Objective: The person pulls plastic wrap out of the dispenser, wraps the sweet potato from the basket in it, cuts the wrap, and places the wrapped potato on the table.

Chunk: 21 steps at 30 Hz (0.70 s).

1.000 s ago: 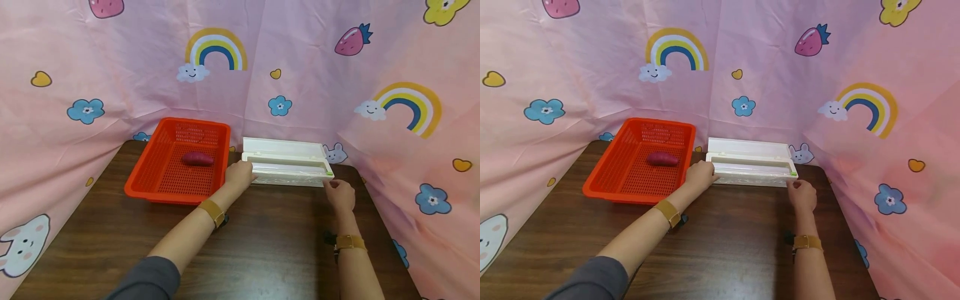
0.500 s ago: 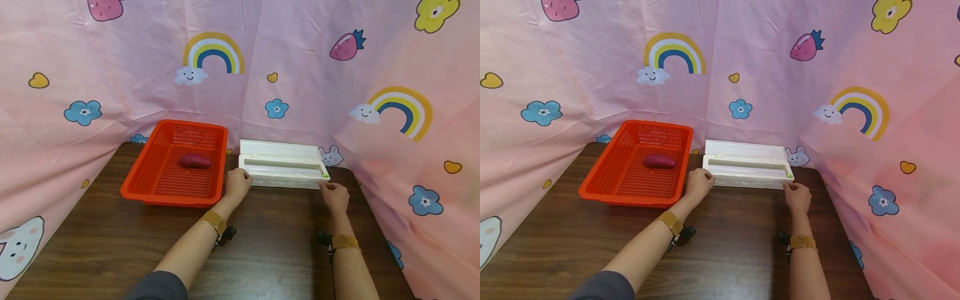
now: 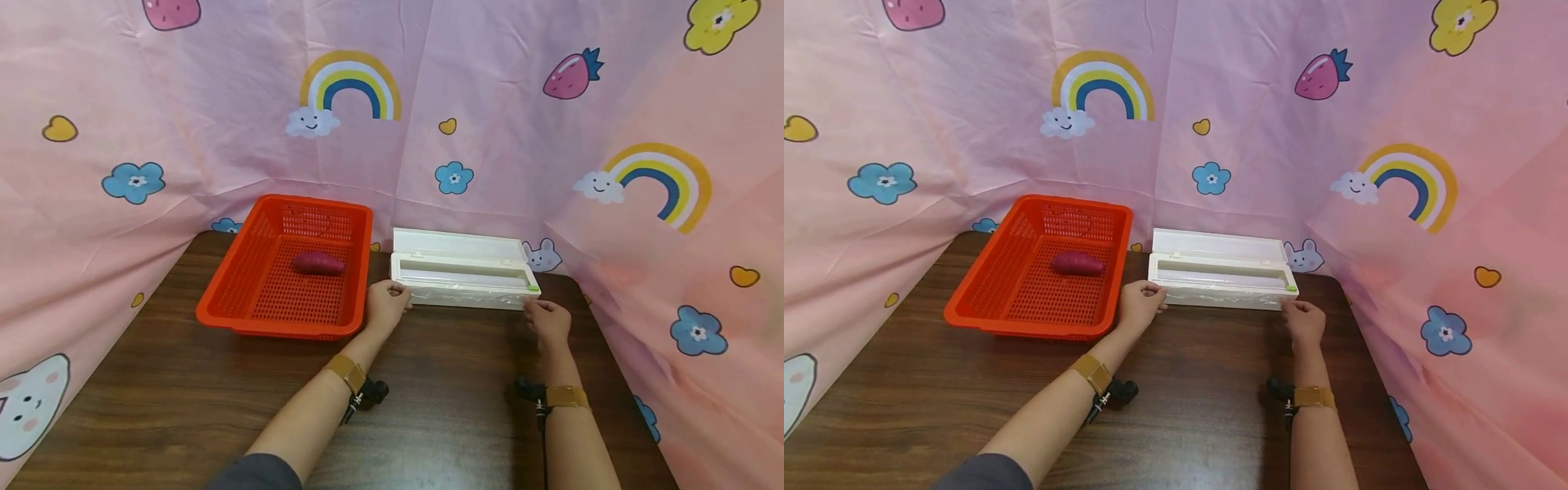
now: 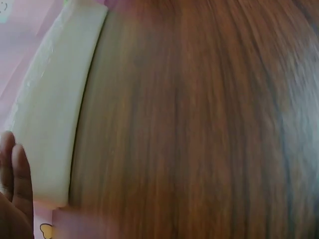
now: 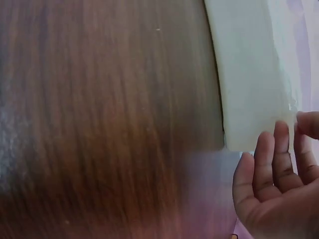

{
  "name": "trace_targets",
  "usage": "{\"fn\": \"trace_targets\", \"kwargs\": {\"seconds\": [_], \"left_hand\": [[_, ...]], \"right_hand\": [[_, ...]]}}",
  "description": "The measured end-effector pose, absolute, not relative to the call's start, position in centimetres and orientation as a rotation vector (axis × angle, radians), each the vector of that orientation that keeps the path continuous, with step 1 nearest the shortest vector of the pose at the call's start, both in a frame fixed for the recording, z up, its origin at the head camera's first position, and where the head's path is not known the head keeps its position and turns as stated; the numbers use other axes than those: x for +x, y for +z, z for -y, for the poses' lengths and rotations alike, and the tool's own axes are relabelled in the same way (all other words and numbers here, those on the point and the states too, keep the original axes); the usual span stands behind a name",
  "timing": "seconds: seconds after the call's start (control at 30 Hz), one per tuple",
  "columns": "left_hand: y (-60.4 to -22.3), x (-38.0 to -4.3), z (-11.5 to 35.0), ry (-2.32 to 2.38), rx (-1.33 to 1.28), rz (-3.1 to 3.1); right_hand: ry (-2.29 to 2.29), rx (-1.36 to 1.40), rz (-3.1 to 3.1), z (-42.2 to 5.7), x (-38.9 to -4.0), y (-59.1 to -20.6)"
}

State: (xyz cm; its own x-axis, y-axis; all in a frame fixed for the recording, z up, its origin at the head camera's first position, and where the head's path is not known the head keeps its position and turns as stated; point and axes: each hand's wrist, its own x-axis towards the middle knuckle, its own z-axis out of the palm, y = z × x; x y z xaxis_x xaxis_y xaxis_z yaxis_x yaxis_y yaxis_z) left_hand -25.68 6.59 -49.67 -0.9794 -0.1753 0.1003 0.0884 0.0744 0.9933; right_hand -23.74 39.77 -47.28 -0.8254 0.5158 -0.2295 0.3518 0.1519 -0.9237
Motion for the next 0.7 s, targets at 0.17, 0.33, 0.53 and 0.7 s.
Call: {"fn": "trace_targets", "kwargs": {"seconds": [0.17,0.33,0.53,0.7], "left_hand": [[-49.5,-25.8,-7.1,-2.068,0.125,2.093],[-48.9,-26.0,-7.6,-2.125,0.163,2.045],[-48.3,-26.3,-8.1,-2.322,0.211,1.883],[-48.0,-26.7,-8.0,-2.409,0.27,1.786]], "right_hand": [[1.971,-0.889,2.095,-39.8,-23.8,-46.2],[2.181,-0.888,1.924,-39.8,-23.7,-44.8],[2.326,-0.877,1.791,-39.8,-23.6,-43.6],[2.506,-0.811,1.593,-40.0,-23.9,-43.8]]}}
